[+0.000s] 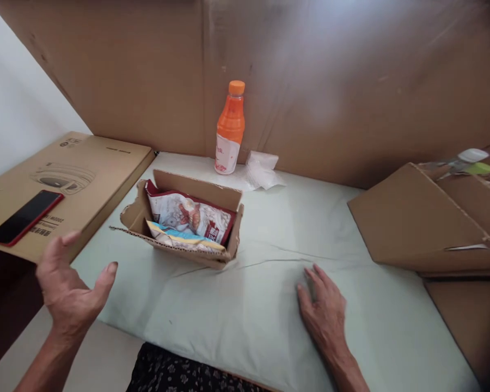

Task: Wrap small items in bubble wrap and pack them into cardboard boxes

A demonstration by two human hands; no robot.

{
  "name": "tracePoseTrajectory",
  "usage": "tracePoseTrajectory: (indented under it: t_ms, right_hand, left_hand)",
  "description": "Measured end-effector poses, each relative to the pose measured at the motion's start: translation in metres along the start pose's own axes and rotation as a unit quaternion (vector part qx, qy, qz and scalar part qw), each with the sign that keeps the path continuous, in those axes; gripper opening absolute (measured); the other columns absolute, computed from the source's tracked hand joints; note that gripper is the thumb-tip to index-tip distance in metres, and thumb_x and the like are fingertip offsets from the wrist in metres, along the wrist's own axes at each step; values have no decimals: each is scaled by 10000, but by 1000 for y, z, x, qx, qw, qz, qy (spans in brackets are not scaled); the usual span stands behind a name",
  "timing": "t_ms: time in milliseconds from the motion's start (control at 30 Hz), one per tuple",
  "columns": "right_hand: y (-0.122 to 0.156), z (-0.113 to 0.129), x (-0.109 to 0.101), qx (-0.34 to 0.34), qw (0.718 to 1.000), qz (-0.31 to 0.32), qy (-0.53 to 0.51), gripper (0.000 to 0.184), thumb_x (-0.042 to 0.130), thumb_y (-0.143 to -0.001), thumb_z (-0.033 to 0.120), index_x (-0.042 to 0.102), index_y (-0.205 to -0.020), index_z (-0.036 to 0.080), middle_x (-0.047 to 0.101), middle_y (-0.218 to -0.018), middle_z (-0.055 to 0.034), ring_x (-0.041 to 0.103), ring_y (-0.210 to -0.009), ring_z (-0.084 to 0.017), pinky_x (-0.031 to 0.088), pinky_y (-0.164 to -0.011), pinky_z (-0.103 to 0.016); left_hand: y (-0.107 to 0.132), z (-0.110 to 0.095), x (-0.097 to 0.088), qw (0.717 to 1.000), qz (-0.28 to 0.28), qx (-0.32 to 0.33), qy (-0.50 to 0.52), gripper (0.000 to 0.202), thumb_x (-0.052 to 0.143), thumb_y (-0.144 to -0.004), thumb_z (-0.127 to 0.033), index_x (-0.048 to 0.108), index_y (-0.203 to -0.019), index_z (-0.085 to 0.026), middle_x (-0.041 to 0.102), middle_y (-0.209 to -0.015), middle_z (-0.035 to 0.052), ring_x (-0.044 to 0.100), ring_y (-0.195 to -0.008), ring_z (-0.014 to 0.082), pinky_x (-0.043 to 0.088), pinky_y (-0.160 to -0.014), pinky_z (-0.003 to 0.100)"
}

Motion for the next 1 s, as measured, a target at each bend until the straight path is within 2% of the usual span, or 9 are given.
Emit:
tracePoseTrajectory:
  t_ms: [100,200,300,433,533,633,833,933,1000]
  right_hand:
    - [-11,65,26,-77,984,66,-145,522,525,-957,453,544,-1427,226,570,-1492,-157,565,-1347,-327,471,-1087,-542]
    - [-15,133,53,-136,944,166,-249,650,562,-948,451,411,-1546,245,531,-1534,-149,547,-1377,-317,464,-1124,-533]
    - [-11,172,61,-159,914,216,-304,746,592,-925,472,349,-1579,211,495,-1556,-175,519,-1399,-338,473,-1124,-537]
    - [4,161,42,-84,920,201,-325,696,584,-917,456,403,-1533,186,564,-1476,-182,594,-1300,-346,532,-1051,-526]
    - [20,141,23,-16,932,164,-322,603,564,-924,451,484,-1472,211,663,-1323,-149,657,-1184,-328,568,-998,-491]
    - [24,137,20,12,938,134,-320,496,563,-919,443,578,-1360,218,710,-1166,-124,689,-1082,-312,575,-980,-471]
    - [-3,163,32,-46,912,156,-376,552,572,-872,406,585,-1374,177,682,-1273,-149,646,-1187,-314,549,-1010,-449]
    - [-16,152,31,-53,900,216,-375,525,589,-858,333,617,-1370,220,719,-1241,-106,675,-1123,-281,576,-933,-403]
    - [-38,131,22,-44,910,214,-351,461,588,-881,319,657,-1329,231,733,-1243,-93,695,-1071,-256,580,-900,-387]
  left_hand:
    - [17,21,26,997,72,0,38,1044,869,-612,-341,382,-1531,-430,476,-1576,18,442,-1468,354,309,-1249,581]
    - [25,51,77,976,166,-110,93,957,826,-683,-376,375,-1522,-289,510,-1516,146,514,-1406,353,403,-1186,574]
    - [34,51,119,950,224,-159,148,851,807,-672,-430,452,-1424,-252,577,-1412,145,574,-1327,330,458,-1144,533]
    - [62,35,134,943,206,-182,187,777,811,-678,-431,486,-1361,-255,590,-1391,130,588,-1310,309,474,-1135,481]
    - [96,33,133,927,200,-233,215,772,793,-738,-454,460,-1410,-272,561,-1447,139,605,-1304,302,503,-1110,450]
    - [115,39,128,918,191,-272,218,832,790,-760,-491,420,-1474,-282,554,-1469,141,633,-1267,291,539,-1067,427]
    - [109,57,105,925,114,-302,201,929,843,-700,-503,438,-1488,-223,567,-1457,176,653,-1213,287,531,-1061,436]
    - [110,59,105,924,100,-315,194,927,846,-691,-514,454,-1476,-217,582,-1441,176,630,-1261,309,514,-1086,446]
    - [114,60,109,920,103,-325,194,937,850,-679,-528,459,-1470,-212,575,-1452,180,597,-1314,331,495,-1111,458]
Point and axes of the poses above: each hand's wrist, its own y-axis away from the middle knuckle, its own x-axis out of the palm, z = x × y, the point moved 10 cm from there along -y, towards the middle knuckle
